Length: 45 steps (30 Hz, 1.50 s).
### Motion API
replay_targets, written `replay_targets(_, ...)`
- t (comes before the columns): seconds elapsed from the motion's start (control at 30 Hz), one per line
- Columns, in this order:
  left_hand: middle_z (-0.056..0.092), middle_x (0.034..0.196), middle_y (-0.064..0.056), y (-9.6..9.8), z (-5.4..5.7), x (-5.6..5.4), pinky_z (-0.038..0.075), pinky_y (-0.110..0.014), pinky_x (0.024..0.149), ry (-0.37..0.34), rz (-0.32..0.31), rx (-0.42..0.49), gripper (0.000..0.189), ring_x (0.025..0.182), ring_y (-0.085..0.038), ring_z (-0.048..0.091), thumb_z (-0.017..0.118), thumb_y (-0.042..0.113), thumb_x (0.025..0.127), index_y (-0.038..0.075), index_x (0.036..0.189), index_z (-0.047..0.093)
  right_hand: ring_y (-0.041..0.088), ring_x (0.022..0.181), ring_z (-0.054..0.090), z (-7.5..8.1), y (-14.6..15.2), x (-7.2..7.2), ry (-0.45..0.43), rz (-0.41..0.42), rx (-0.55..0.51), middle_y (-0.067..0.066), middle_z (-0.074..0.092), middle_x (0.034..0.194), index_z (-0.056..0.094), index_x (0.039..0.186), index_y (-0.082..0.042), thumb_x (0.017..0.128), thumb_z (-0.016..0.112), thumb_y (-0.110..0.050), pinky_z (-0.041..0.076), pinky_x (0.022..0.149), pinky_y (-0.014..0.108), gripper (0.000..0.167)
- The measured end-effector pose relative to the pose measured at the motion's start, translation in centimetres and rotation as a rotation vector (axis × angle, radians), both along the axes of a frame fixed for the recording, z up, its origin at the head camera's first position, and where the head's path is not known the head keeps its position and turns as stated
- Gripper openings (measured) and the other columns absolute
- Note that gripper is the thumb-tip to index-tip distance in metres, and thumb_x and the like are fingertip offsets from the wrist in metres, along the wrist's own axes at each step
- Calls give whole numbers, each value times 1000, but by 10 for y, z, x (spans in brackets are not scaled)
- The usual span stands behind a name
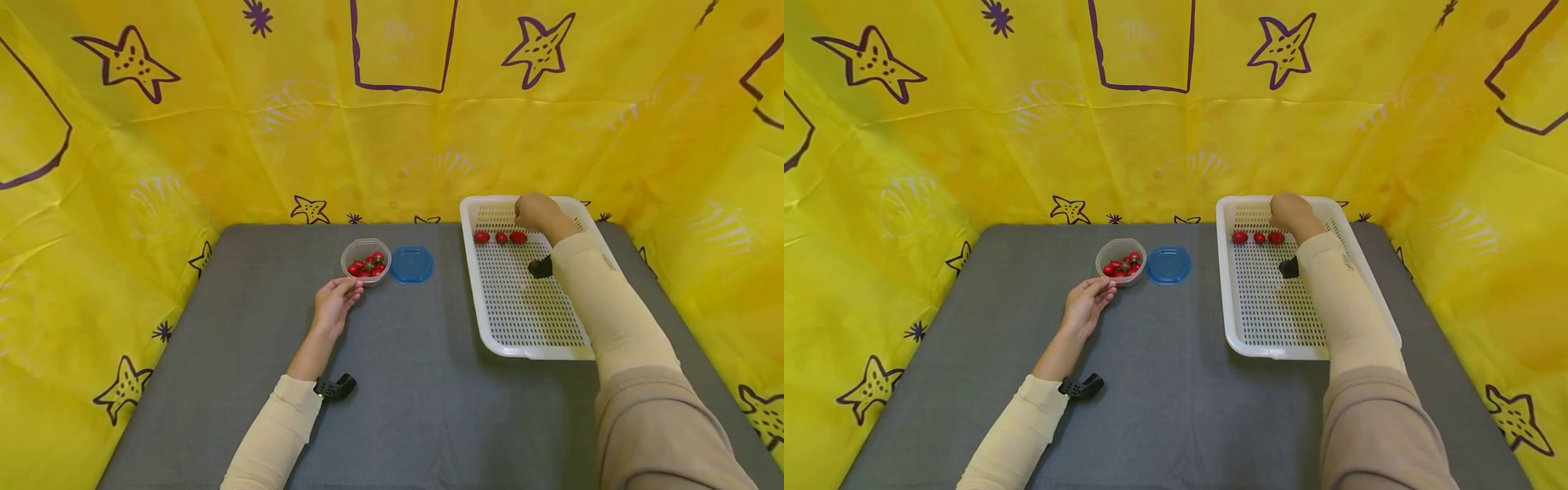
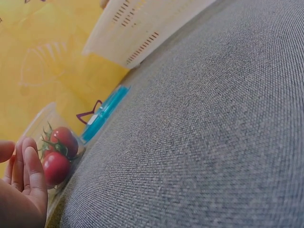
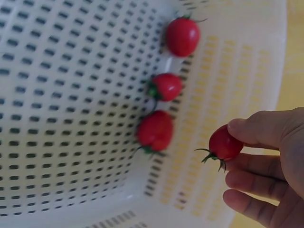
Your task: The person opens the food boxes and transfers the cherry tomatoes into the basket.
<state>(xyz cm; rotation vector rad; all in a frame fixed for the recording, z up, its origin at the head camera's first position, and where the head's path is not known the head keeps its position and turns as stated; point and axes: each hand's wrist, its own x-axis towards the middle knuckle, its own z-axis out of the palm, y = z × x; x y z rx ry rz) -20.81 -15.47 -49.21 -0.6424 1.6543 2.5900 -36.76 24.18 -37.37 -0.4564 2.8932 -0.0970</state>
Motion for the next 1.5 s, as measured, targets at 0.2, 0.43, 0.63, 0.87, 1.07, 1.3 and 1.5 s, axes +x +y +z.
replay_targets(0.2, 72, 72, 4, -1, 0, 0, 57, -21, 71, 4, -10, 8, 5, 66, -7, 67, 60, 8, 95, 4, 94, 60, 27, 70, 49, -11, 14, 4, -37, -64, 8, 14, 56, 73, 62, 80, 2, 88, 56, -6, 44, 66, 40, 12)
replay_targets(0.43, 72, 72, 4, -1, 1, 0, 57, -20, 70, 12, -9, 15, 5, 66, -7, 67, 60, 7, 95, 6, 90, 61, 27, 70, 49, -30, 25, 7, -49, -82, -39, 16, 57, 76, 62, 85, 5, 87, 56, -4, 43, 68, 40, 11)
replay_targets(0.63, 71, 72, 4, -1, 0, -1, 57, -20, 70, 0, -16, 17, 6, 66, -7, 67, 60, 7, 95, 2, 98, 59, 29, 71, 50, -41, 33, 8, -49, -111, -49, 18, 57, 77, 61, 85, 6, 88, 57, -4, 43, 68, 41, 11)
replay_targets(0.87, 71, 73, 4, -2, 0, -1, 57, -20, 69, 1, -10, 10, 6, 66, -7, 67, 61, 8, 95, 3, 96, 59, 31, 73, 52, -61, 42, 7, -27, -134, -72, 20, 62, 81, 64, 88, 9, 82, 61, -4, 47, 74, 48, 14)
replay_targets(1.07, 71, 72, 4, -1, -1, -1, 56, -20, 68, 12, -9, 17, 6, 66, -7, 67, 61, 8, 95, 2, 96, 59, 30, 74, 52, -68, 40, 10, -49, -180, -86, 19, 61, 84, 65, 92, 7, 85, 63, -8, 44, 69, 43, 17)
replay_targets(1.3, 71, 72, 4, 0, -1, -1, 56, -20, 69, 3, -6, 8, 4, 66, -7, 67, 59, 7, 96, 4, 94, 60, 40, 96, 58, -64, 39, 12, -61, -174, -80, 31, 62, 111, 61, 111, 11, 90, 61, -11, 46, 91, 56, 31)
replay_targets(1.5, 71, 72, 4, -1, -2, -1, 56, -20, 69, 10, -9, 9, 3, 66, -6, 67, 58, 7, 96, 4, 94, 60, 48, 106, 56, -48, 42, 8, -24, -129, -80, 34, 60, 116, 57, 114, 12, 92, 56, -13, 44, 95, 59, 34)
